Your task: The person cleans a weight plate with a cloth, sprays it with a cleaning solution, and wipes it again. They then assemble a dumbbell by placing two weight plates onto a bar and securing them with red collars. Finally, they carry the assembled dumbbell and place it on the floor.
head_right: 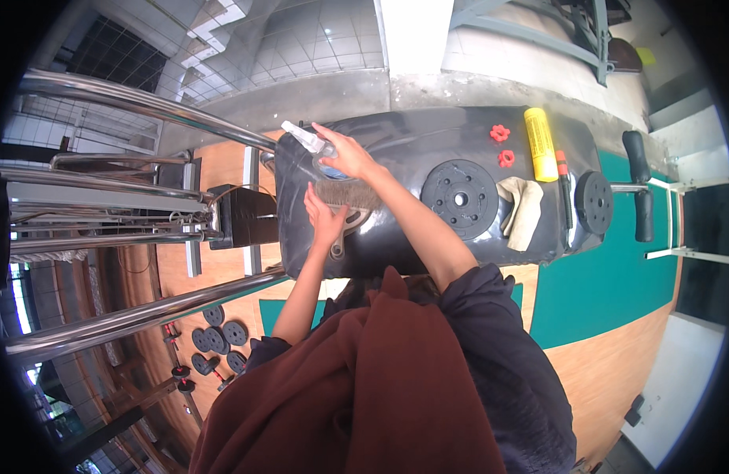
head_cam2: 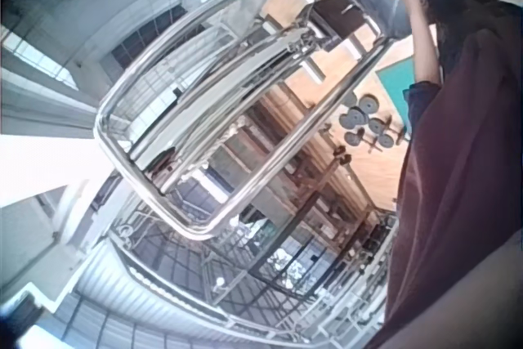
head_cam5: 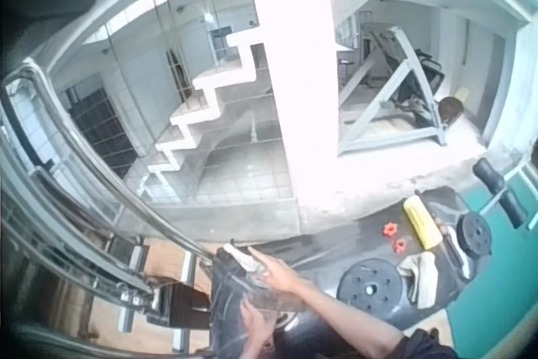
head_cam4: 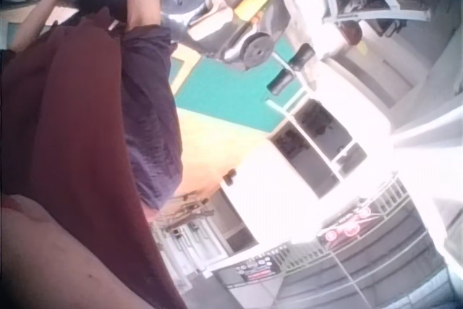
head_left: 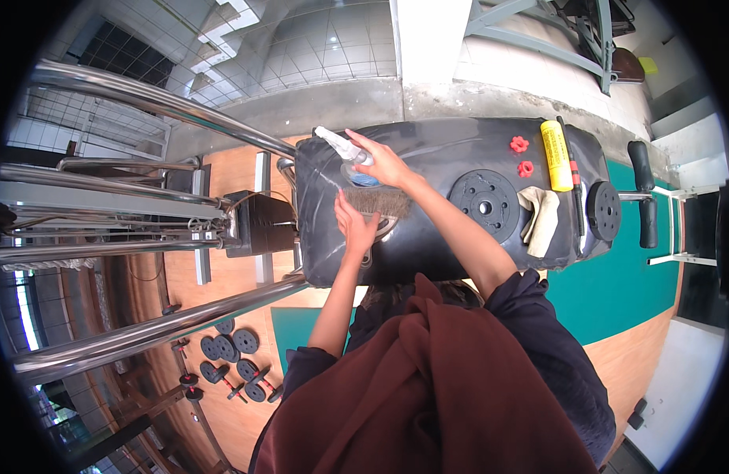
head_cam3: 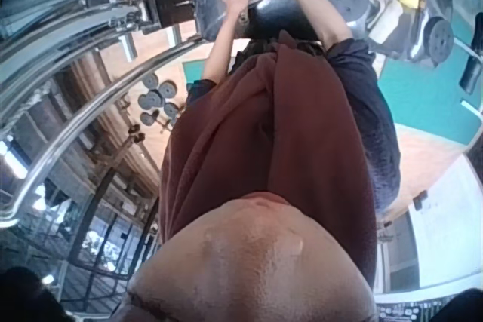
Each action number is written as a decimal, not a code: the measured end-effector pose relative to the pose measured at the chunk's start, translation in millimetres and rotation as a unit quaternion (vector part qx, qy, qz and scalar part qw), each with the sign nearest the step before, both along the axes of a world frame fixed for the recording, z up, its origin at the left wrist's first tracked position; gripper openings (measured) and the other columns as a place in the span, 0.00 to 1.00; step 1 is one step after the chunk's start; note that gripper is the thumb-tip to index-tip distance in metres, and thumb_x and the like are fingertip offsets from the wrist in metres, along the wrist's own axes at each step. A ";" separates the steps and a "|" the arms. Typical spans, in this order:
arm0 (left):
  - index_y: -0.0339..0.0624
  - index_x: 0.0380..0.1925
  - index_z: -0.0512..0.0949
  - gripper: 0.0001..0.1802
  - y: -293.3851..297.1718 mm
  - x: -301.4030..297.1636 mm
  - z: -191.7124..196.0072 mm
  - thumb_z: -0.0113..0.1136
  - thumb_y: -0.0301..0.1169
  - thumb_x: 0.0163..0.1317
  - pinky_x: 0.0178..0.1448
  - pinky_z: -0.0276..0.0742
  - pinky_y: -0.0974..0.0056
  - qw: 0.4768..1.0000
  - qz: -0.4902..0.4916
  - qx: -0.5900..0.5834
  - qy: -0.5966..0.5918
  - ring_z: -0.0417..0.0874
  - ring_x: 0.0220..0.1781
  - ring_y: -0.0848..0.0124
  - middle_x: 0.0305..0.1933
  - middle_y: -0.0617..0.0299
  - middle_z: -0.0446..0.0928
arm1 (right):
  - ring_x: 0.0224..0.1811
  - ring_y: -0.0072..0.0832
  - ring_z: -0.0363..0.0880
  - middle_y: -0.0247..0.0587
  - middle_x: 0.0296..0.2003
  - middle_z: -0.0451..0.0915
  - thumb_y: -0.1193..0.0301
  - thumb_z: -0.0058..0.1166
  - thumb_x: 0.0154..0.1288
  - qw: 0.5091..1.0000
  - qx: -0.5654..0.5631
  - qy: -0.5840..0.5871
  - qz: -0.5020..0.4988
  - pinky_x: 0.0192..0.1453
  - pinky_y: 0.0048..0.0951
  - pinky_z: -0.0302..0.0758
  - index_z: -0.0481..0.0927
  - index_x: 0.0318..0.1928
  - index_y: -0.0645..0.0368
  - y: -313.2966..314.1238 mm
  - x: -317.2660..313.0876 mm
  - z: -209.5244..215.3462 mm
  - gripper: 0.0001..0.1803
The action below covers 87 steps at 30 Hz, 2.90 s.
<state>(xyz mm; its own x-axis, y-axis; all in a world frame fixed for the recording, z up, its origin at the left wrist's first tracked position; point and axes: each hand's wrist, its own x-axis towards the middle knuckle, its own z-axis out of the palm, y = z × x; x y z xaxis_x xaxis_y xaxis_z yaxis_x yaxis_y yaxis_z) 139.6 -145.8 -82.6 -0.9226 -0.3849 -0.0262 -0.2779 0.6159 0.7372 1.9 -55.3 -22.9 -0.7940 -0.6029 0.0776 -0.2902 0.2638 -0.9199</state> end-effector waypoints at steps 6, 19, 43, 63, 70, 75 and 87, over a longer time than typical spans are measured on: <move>0.31 0.63 0.36 0.56 -13.6 -41.1 7.8 0.66 0.31 0.42 0.67 0.46 0.49 0.998 -0.011 -0.011 0.068 0.46 0.67 0.47 0.65 0.39 0.42 | 0.63 0.38 0.62 0.45 0.60 0.65 0.76 0.59 0.51 1.000 0.015 -0.023 -0.009 0.59 0.35 0.65 0.50 0.67 0.43 14.5 1.9 -3.9 0.45; 0.36 0.60 0.49 0.42 109.9 20.5 4.3 0.62 0.23 0.47 0.63 0.59 0.53 0.935 -0.225 0.266 0.065 0.57 0.62 0.58 0.59 0.49 0.51 | 0.62 0.51 0.57 0.50 0.60 0.59 0.68 0.55 0.54 0.787 0.353 0.136 -0.487 0.61 0.47 0.61 0.63 0.60 0.52 271.3 103.3 -21.4 0.31; 0.45 0.66 0.48 0.53 153.8 27.4 -43.7 0.70 0.36 0.42 0.66 0.56 0.56 0.971 -0.192 0.136 -0.037 0.53 0.67 0.55 0.64 0.49 0.56 | 0.46 0.39 0.68 0.41 0.56 0.65 0.76 0.58 0.37 0.928 0.291 0.232 0.016 0.48 0.36 0.71 0.75 0.44 0.44 227.1 101.3 -37.2 0.27; 0.38 0.62 0.52 0.49 153.3 27.5 -44.2 0.68 0.43 0.44 0.65 0.55 0.53 0.973 -0.186 0.126 -0.044 0.54 0.68 0.56 0.67 0.53 0.53 | 0.45 0.44 0.68 0.45 0.47 0.66 0.80 0.56 0.41 0.908 0.317 0.183 -0.205 0.47 0.38 0.73 0.73 0.49 0.45 218.0 38.6 -40.4 0.30; 0.44 0.61 0.58 0.40 138.9 29.3 -35.4 0.65 0.34 0.47 0.64 0.55 0.52 0.963 -0.253 0.065 -0.068 0.54 0.69 0.62 0.68 0.57 0.54 | 0.46 0.43 0.68 0.43 0.50 0.65 0.81 0.57 0.38 0.945 0.268 0.189 0.022 0.48 0.38 0.73 0.74 0.48 0.43 219.1 112.9 -33.5 0.31; 0.48 0.63 0.57 0.35 139.4 31.2 -37.9 0.56 0.28 0.53 0.63 0.52 0.55 0.970 -0.231 0.025 -0.069 0.57 0.68 0.68 0.66 0.60 0.58 | 0.45 0.42 0.68 0.42 0.49 0.65 0.79 0.57 0.39 0.918 0.296 0.227 -0.135 0.45 0.38 0.74 0.73 0.49 0.43 205.9 47.0 -34.1 0.31; 0.50 0.60 0.63 0.29 145.6 26.2 -36.5 0.54 0.38 0.58 0.63 0.43 0.60 0.983 -0.143 0.100 -0.064 0.64 0.62 0.71 0.60 0.63 0.67 | 0.45 0.39 0.68 0.38 0.53 0.66 0.76 0.56 0.43 0.905 0.382 0.179 -0.059 0.48 0.35 0.73 0.79 0.44 0.40 307.3 121.6 -26.8 0.24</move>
<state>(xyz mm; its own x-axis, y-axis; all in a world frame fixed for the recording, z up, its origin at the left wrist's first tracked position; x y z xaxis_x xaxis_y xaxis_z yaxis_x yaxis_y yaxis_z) 165.9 -0.2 -119.1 -0.9765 -0.0864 -0.1974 -0.2129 0.5292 0.8214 123.4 252.1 -49.7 -0.8629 -0.5018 -0.0607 -0.4620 0.8316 -0.3082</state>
